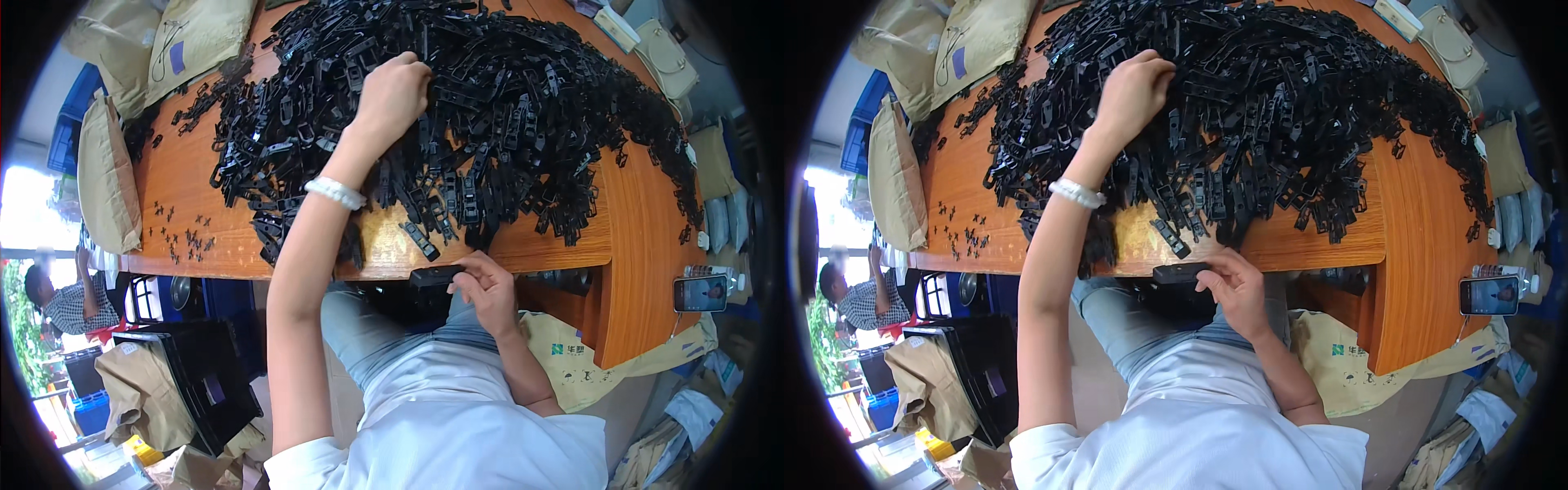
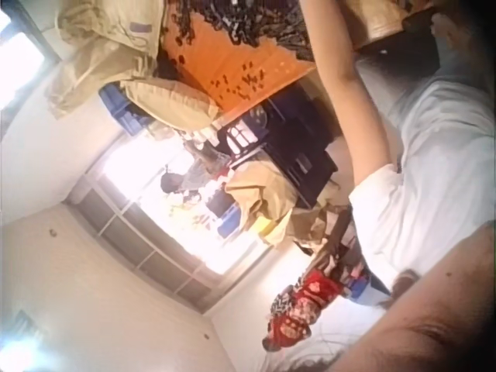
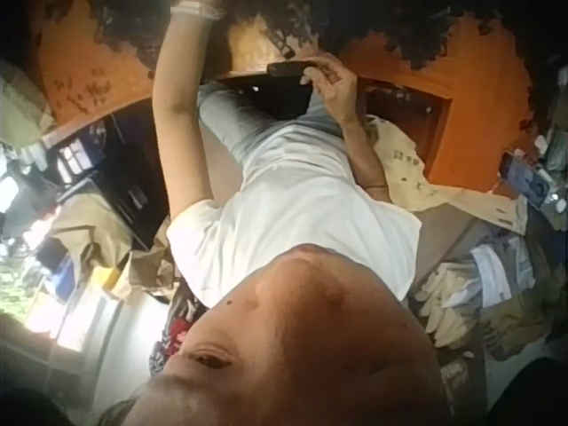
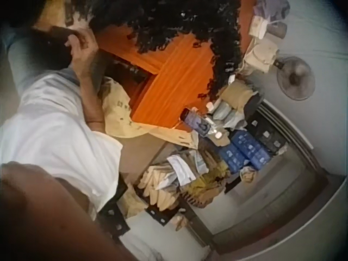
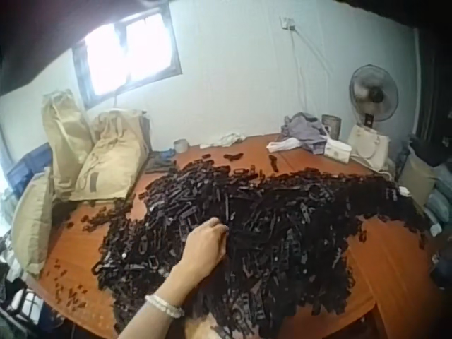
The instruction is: The person is manually assembling small black plastic components by joining multiple parts together at a workbench.
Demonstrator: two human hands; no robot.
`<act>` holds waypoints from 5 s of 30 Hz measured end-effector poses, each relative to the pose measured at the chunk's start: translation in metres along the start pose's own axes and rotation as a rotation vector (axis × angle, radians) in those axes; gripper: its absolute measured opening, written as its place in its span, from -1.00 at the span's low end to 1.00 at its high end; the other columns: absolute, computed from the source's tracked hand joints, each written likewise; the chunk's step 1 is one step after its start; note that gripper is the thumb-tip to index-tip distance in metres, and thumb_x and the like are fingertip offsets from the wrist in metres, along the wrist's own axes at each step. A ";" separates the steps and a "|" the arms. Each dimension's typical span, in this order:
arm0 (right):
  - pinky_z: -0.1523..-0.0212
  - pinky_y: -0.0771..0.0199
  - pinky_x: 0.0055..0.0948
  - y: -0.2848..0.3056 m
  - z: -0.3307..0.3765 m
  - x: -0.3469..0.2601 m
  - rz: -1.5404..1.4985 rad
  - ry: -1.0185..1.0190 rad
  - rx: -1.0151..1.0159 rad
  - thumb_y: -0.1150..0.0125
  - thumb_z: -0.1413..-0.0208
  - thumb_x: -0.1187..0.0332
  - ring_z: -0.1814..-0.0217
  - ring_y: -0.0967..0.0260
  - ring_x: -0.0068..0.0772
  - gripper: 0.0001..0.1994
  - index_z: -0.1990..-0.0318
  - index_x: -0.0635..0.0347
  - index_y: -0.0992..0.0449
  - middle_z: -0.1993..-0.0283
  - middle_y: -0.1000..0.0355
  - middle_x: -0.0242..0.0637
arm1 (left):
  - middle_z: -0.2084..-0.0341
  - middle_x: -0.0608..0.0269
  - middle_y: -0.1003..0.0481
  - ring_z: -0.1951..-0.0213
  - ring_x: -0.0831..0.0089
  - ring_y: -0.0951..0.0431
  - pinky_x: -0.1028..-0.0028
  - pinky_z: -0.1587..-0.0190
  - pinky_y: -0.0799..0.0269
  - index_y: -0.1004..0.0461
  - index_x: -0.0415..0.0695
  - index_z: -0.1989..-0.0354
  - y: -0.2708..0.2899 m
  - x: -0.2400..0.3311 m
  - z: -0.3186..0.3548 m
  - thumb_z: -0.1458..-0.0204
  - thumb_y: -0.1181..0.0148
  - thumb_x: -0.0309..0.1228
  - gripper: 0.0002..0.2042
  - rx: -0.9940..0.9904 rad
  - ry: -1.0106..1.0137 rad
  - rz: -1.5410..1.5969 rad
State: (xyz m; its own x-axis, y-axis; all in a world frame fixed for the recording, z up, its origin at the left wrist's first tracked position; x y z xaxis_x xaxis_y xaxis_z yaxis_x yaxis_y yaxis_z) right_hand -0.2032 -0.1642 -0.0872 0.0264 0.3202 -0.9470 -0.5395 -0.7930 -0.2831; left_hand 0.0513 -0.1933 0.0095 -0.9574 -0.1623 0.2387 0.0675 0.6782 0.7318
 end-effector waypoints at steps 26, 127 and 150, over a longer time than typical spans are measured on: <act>0.57 -0.28 -0.71 -0.001 0.000 0.003 -0.010 0.025 -0.059 -0.04 0.00 0.62 0.39 -0.41 -0.52 -0.85 0.24 0.42 -0.39 0.34 -0.36 -0.24 | 0.55 0.27 -0.39 0.56 0.56 -0.42 0.61 0.46 -0.37 -0.31 -0.33 0.25 0.057 0.006 0.082 0.13 -0.17 -0.56 -0.74 0.295 0.781 0.764; 0.52 -0.15 -0.68 -0.003 -0.006 -0.078 0.582 0.726 -0.201 -0.15 0.22 0.67 0.52 -0.11 -0.63 -0.75 0.38 0.11 -0.58 0.14 -0.33 -0.27 | 0.53 -0.04 -0.43 0.80 0.42 -0.38 0.61 0.84 -0.24 -0.26 -0.41 0.09 0.004 0.146 0.186 -0.18 0.17 -0.26 -0.63 -0.352 1.079 2.255; 0.34 -0.26 -0.65 0.036 0.029 -0.048 0.391 0.303 0.174 -0.12 0.00 0.55 0.31 -0.28 -0.52 -0.88 0.31 0.46 -0.45 0.25 -0.34 -0.25 | 0.45 0.16 -0.31 0.48 0.25 -0.41 0.45 0.50 -0.35 -0.36 -0.22 0.20 0.037 0.114 0.170 0.19 -0.15 -0.60 -0.70 -0.243 0.182 -0.011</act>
State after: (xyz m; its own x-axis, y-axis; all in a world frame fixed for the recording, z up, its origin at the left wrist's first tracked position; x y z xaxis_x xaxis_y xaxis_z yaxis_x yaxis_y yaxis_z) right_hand -0.2482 -0.1931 -0.0476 0.0234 -0.1668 -0.9857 -0.6891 -0.7170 0.1050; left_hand -0.1033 -0.0644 -0.0446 -0.8941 -0.3090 0.3243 0.1437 0.4877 0.8611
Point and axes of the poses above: each hand's wrist, its own z-axis away from the middle knuckle, its own y-axis out of the back of the hand, x = y × z, the point moved 5 cm from there along -z, towards the middle knuckle
